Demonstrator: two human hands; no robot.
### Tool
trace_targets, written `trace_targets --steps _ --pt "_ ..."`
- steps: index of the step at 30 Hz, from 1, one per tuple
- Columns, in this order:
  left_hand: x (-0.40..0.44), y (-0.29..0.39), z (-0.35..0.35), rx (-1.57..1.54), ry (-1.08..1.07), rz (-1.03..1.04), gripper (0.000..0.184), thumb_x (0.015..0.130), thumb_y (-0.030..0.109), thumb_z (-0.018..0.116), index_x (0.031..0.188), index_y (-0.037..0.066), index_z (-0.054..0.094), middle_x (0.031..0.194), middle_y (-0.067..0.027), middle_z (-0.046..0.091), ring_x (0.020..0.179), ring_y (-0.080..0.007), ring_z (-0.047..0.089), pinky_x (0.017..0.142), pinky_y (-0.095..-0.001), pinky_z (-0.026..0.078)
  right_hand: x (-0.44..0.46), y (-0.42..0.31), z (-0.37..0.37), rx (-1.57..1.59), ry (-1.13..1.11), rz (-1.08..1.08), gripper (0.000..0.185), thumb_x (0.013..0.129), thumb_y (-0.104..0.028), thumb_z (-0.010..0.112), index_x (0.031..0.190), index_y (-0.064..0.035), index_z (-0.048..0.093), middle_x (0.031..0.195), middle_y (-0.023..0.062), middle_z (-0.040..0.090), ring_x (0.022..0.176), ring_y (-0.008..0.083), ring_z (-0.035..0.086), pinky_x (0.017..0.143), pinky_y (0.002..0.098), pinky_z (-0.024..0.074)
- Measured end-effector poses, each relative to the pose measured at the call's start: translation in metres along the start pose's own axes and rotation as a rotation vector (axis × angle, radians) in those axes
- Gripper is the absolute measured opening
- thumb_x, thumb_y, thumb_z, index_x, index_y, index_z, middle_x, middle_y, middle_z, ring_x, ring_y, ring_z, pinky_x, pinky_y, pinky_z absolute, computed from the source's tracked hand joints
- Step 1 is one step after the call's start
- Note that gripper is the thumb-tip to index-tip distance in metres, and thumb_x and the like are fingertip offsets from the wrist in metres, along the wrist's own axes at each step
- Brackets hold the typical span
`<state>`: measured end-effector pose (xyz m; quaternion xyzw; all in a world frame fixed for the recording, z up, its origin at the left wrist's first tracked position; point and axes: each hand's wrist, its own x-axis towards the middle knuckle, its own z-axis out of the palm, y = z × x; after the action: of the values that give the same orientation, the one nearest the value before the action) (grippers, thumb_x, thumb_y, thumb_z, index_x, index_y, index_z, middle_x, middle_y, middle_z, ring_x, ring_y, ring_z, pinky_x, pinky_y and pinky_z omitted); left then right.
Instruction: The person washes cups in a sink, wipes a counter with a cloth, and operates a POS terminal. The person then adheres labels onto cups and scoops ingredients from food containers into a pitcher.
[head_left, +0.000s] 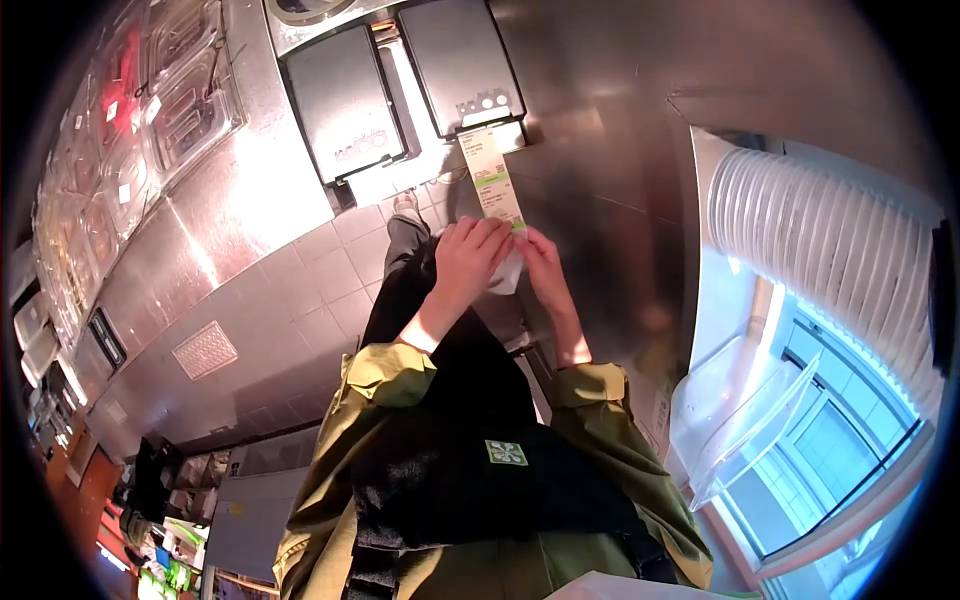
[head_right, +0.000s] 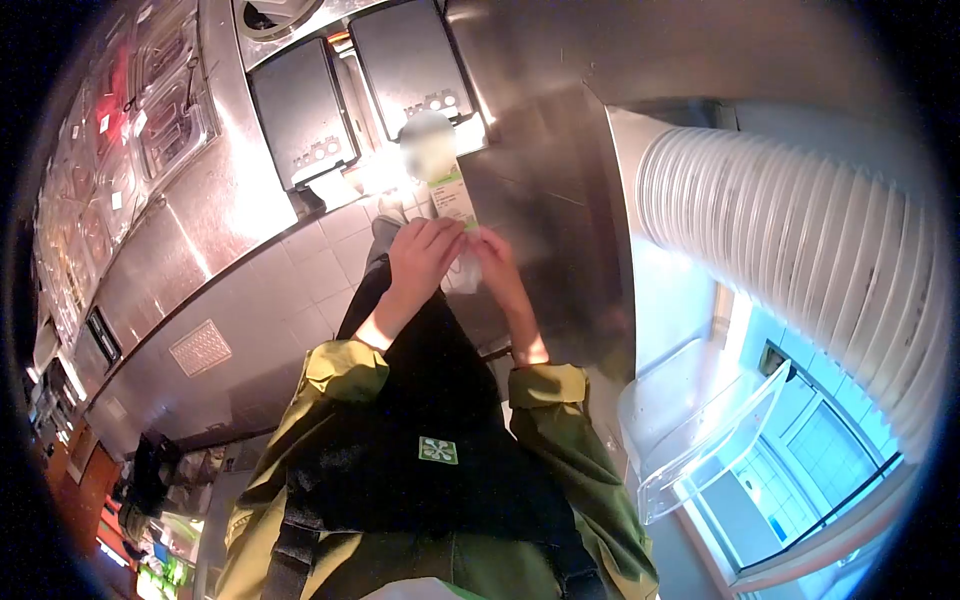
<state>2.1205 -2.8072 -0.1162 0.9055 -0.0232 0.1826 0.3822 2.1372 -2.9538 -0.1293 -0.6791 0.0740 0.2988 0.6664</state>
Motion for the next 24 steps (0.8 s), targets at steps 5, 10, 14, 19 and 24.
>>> trace_targets --steps 5,10,14,19,24 --pt "0.007 -0.007 0.0 -0.134 0.036 -0.082 0.016 0.064 0.009 0.067 0.079 0.009 0.063 0.075 -0.002 0.058 0.068 -0.0191 0.055 0.057 -0.0296 0.043 0.004 -0.007 -0.001 -0.138 -0.067 0.013 0.022 0.091 -0.015 0.047 0.103 0.0002 0.056 0.085 -0.001 0.057 0.079 0.0066 0.049 0.07 0.0217 0.0408" --pt "0.004 -0.002 0.009 -0.395 0.061 -0.437 0.01 0.067 0.002 0.064 0.076 0.005 0.061 0.071 -0.0062 0.057 0.065 -0.022 0.056 0.058 -0.0299 0.045 0.001 -0.009 0.008 -0.076 -0.065 -0.059 0.023 0.091 -0.012 0.045 0.107 0.0003 0.054 0.088 -0.0009 0.056 0.079 0.0065 0.048 0.069 0.0216 0.0403" --pt "0.027 -0.012 -0.005 -0.389 0.179 -0.597 0.007 0.07 0.001 0.062 0.076 0.003 0.059 0.072 -0.0081 0.057 0.065 -0.0206 0.056 0.06 -0.0287 0.045 -0.003 0.004 -0.002 -0.078 -0.114 -0.029 0.031 0.09 -0.007 0.044 0.12 -0.0009 0.043 0.091 0.0021 0.057 0.082 0.008 0.05 0.072 0.0215 0.0403" --pt "0.078 0.003 -0.036 -0.44 0.286 -0.398 0.008 0.075 0.004 0.058 0.083 0.004 0.056 0.082 -0.0086 0.059 0.074 -0.0241 0.057 0.069 -0.0313 0.046 -0.004 0.001 0.007 -0.131 0.021 -0.303 0.047 0.086 0.001 0.044 0.13 -0.003 0.029 0.107 0.0091 0.055 0.09 0.0128 0.053 0.078 0.0238 0.0414" --pt "0.041 0.017 -0.028 -0.252 -0.29 0.001 0.018 0.067 0.012 0.06 0.083 0.008 0.055 0.099 -0.0062 0.058 0.098 -0.0259 0.053 0.09 -0.0414 0.037 -0.014 -0.024 0.015 -0.274 -0.081 -0.159 0.039 0.083 0.007 0.043 0.121 -0.0026 0.039 0.113 0.0105 0.049 0.104 0.0183 0.048 0.088 0.0298 0.0391"
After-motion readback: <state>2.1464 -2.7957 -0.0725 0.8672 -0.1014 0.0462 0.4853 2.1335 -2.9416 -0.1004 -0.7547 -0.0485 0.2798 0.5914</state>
